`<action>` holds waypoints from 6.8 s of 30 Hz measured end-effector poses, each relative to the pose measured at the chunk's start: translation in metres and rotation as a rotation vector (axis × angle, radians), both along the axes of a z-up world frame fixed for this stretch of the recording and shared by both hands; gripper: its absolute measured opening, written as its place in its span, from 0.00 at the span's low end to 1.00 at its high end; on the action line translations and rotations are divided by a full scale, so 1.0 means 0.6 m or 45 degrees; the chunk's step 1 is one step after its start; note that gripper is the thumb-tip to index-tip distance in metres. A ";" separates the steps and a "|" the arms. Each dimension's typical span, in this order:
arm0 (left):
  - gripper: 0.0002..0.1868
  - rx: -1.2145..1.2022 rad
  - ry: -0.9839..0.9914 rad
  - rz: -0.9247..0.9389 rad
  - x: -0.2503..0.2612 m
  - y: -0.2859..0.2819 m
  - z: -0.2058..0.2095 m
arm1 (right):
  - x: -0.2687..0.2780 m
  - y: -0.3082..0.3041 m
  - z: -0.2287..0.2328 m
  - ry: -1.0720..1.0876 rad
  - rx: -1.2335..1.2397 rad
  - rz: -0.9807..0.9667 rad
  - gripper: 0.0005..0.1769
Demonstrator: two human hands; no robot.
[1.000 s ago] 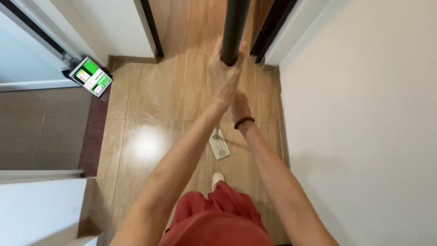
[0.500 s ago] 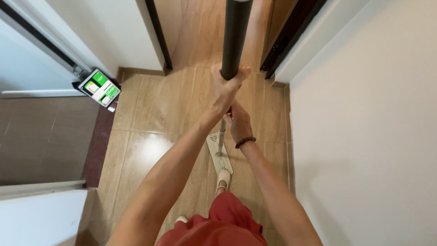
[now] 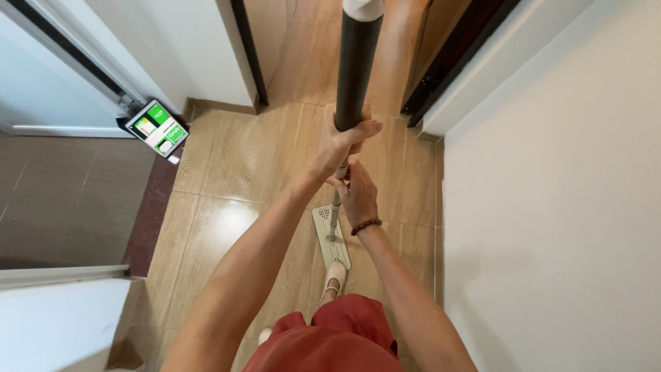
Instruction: Mop the floor of a hallway and stairs using a flat mop.
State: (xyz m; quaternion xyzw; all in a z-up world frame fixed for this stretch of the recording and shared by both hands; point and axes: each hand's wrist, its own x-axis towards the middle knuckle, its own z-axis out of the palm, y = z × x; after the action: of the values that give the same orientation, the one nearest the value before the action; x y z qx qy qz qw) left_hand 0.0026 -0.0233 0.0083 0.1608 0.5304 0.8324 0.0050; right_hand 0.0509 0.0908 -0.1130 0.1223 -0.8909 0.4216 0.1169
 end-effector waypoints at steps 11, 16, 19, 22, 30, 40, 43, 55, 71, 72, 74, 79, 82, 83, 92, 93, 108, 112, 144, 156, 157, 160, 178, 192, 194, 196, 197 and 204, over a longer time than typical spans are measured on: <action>0.11 -0.078 -0.108 0.156 0.150 -0.101 -0.024 | 0.095 -0.066 -0.097 -0.320 -0.364 0.130 0.21; 0.09 0.066 -0.053 0.345 0.249 -0.131 -0.034 | 0.185 -0.085 -0.208 -0.585 -0.853 -0.085 0.24; 0.10 -0.070 -0.025 0.474 0.319 -0.154 -0.048 | 0.237 -0.114 -0.232 -1.108 -1.452 -0.499 0.17; 0.09 -0.133 -0.097 0.494 0.393 -0.161 -0.055 | 0.269 -0.130 -0.273 -1.430 -2.082 -0.297 0.15; 0.14 -0.075 -0.010 0.687 0.573 -0.150 -0.061 | 0.343 -0.149 -0.278 -1.490 -1.899 -0.010 0.15; 0.12 -0.348 -0.216 0.523 0.830 -0.050 -0.049 | 0.546 -0.104 -0.366 -1.222 -2.370 0.704 0.15; 0.10 -0.391 -0.085 0.477 0.911 -0.039 -0.063 | 0.625 -0.090 -0.361 -1.163 -2.473 0.856 0.17; 0.10 -0.336 0.259 0.370 1.084 -0.016 -0.042 | 0.983 -0.176 0.156 -0.299 -4.768 0.766 0.11; 0.22 -0.133 0.108 0.202 1.363 0.015 -0.127 | 0.979 0.050 -0.350 -1.646 -1.903 -0.176 0.16; 0.16 -0.222 0.101 0.315 1.381 0.026 -0.134 | 0.984 0.048 -0.381 -1.625 -1.994 -0.142 0.18; 0.22 -0.324 0.314 0.316 1.399 0.020 -0.077 | 1.008 0.054 -0.369 -1.626 -1.952 -0.090 0.24; 0.21 -0.607 0.607 0.490 1.412 0.019 -0.077 | 1.016 0.061 -0.404 -1.850 -1.732 -0.004 0.49; 0.07 -0.547 0.534 0.368 1.397 0.028 -0.083 | 1.014 0.065 -0.445 -1.857 -1.681 0.032 0.54; 0.07 -0.568 0.557 0.395 1.391 0.034 -0.093 | 1.013 0.066 -0.445 -1.829 -1.649 0.001 0.54; 0.15 -0.516 0.638 0.560 1.288 0.064 -0.140 | 0.948 0.071 -0.407 -1.728 -1.458 -0.099 0.52; 0.14 -0.534 0.629 0.515 1.268 0.068 -0.148 | 0.928 0.076 -0.411 -1.702 -1.443 -0.089 0.52; 0.19 -0.761 0.299 0.495 0.923 0.089 -0.146 | 0.480 0.128 -0.526 -1.673 -1.525 -0.190 0.43; 0.34 -0.987 0.353 0.306 0.889 0.061 -0.191 | 0.464 0.134 -0.561 -1.727 -1.671 -0.250 0.29; 0.15 -0.291 0.440 0.624 1.241 0.029 -0.086 | 0.954 -0.019 -0.440 -1.983 -1.528 -0.380 0.44; 0.14 -0.441 0.535 0.750 1.036 0.074 -0.177 | 0.740 0.010 -0.435 -1.844 -1.301 -0.314 0.51; 0.14 -0.434 0.535 0.755 1.023 0.086 -0.189 | 0.709 0.025 -0.446 -1.841 -1.293 -0.315 0.51; 0.13 -0.665 0.389 0.704 0.990 0.118 -0.230 | 0.625 0.067 -0.495 -1.900 -1.258 -0.216 0.54; 0.14 -0.732 0.110 0.774 1.235 0.066 -0.190 | 0.908 0.052 -0.309 -1.864 -1.856 0.505 0.24; 0.12 -0.561 0.295 0.867 1.408 0.035 -0.158 | 1.094 -0.022 -0.303 -1.880 -1.154 0.274 0.17; 0.12 -0.554 0.291 0.882 1.403 0.026 -0.176 | 1.084 -0.031 -0.313 -1.882 -1.112 0.270 0.18; 0.13 -0.551 0.286 0.897 1.387 0.013 -0.192 | 1.064 -0.047 -0.322 -1.886 -1.071 0.268 0.18; 0.12 -0.515 0.278 0.920 1.374 0.006 -0.200 | 1.048 -0.055 -0.325 -1.879 -1.029 0.279 0.18; 0.11 -0.568 0.184 0.942 1.176 -0.041 -0.228 | 0.818 -0.097 -0.412 -1.819 -0.923 0.364 0.16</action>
State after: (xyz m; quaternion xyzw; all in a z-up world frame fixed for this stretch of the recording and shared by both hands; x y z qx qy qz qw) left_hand 0.7081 -0.0476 -0.1286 0.0129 0.7180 0.6299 -0.2961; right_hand 0.5418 0.0326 -0.3601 -0.1093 -0.5342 0.6710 -0.5024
